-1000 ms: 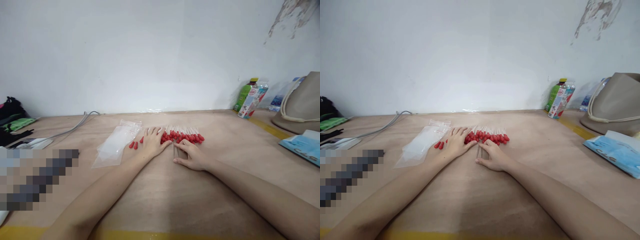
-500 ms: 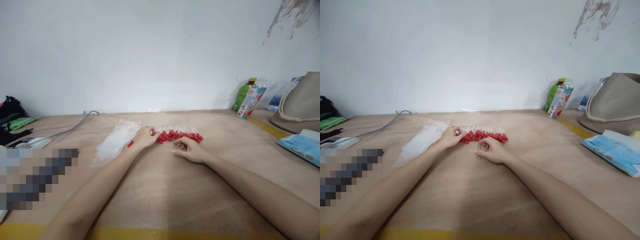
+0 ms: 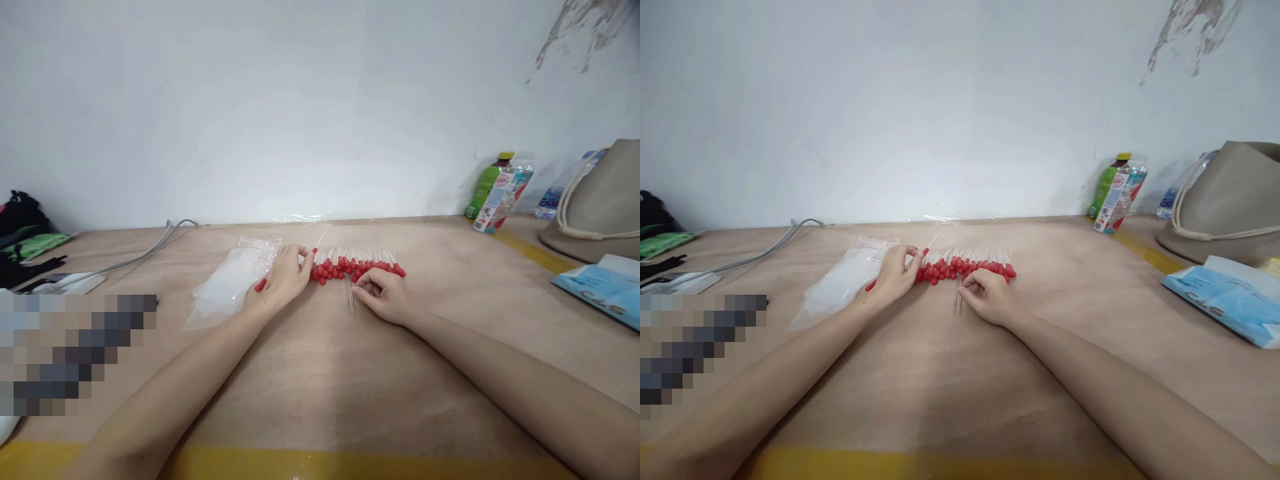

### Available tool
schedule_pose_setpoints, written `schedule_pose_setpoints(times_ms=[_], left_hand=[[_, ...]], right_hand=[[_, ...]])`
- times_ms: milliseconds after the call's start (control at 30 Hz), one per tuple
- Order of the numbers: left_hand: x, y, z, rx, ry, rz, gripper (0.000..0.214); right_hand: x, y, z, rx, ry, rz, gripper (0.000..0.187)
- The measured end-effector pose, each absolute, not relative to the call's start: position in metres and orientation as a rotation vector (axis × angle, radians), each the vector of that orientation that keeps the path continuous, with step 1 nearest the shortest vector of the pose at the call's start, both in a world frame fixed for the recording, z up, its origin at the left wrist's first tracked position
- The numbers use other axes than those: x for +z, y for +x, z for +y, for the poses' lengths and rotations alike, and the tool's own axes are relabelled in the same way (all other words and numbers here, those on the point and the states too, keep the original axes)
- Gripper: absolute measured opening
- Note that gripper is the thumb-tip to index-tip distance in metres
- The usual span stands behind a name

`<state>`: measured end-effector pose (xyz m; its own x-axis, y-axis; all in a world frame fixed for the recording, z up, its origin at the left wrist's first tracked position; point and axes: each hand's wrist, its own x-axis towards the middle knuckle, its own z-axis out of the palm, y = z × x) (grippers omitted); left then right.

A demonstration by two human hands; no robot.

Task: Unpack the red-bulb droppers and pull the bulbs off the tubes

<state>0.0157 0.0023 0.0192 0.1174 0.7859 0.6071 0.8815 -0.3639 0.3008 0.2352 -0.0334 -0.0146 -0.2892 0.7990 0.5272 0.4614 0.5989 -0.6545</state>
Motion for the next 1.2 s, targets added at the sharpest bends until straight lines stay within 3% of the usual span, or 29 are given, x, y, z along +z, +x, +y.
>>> schedule_pose_setpoints(times_ms=[100,267,367,600,1200], left_hand=[[0.018,0.010,-0.024,-1.031,-2.314,-1.592,0.016],[0.017,0.002,-0.050,-0.864,-2.601,-1.276,0.012],[0.015,0.001,-0.047,-0.869,-2.654,-1.175,0.012],[0.004,-0.001,-0.038,-0.955,-2.683,-1.100,0.014],[0.002,0.014,-0.037,-0.922,-2.803,-0.964,0.021]], right_hand=[[-0.016,0.231,-0.038,0.084,-0.917,-1.972,0.015],[-0.014,0.228,-0.042,-0.252,-0.945,-2.046,0.047],[-0.014,0.228,-0.041,-0.281,-0.926,-2.164,0.049],[-0.014,0.222,-0.035,-0.201,-0.842,-2.244,0.020],[-0.013,0.216,-0.038,-0.120,-0.807,-2.239,0.019]])
